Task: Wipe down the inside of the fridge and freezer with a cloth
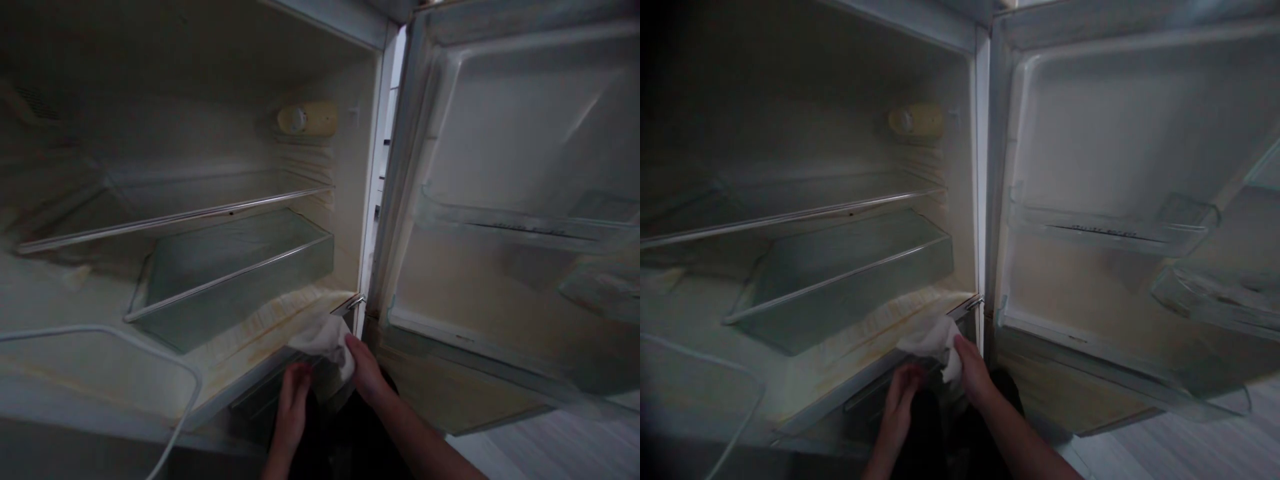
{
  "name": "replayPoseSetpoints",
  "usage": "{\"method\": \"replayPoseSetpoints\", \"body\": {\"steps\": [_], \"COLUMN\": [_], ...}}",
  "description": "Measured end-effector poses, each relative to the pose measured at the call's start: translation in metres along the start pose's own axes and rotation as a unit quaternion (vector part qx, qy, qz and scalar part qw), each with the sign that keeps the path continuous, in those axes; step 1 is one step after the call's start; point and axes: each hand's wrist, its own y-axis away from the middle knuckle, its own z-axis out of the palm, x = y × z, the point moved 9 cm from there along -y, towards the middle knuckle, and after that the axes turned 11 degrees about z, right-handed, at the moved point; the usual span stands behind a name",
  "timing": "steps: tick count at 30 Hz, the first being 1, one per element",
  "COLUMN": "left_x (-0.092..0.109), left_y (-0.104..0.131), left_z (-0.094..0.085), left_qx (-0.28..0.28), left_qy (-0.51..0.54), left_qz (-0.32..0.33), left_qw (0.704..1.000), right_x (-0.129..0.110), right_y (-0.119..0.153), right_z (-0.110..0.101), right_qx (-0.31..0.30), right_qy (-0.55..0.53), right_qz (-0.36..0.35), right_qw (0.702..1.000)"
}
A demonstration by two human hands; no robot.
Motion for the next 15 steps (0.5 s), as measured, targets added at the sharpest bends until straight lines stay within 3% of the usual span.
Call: {"method": "replayPoseSetpoints", "body": {"steps": [3,6,9,15], "left_x": [0.052,0.085,0.100,0.097], "left_y": [-0.022,-0.015,0.001,0.042], "left_z": [0.011,0.054,0.078,0.088], "left_qx": [-0.142,-0.319,-0.345,-0.382], "left_qy": [-0.040,-0.081,-0.164,-0.282], "left_qz": [0.065,0.128,0.197,0.295], "left_qw": [0.987,0.935,0.903,0.829], "right_x": [0.024,0.031,0.035,0.040], "right_y": [0.044,0.071,0.079,0.066], "right_z": [-0.001,0.001,-0.003,-0.011], "right_qx": [-0.054,-0.062,-0.032,-0.008], "right_qy": [-0.179,-0.231,-0.224,-0.186], "right_qz": [0.053,0.039,0.016,-0.045], "right_qw": [0.981,0.970,0.974,0.982]}}
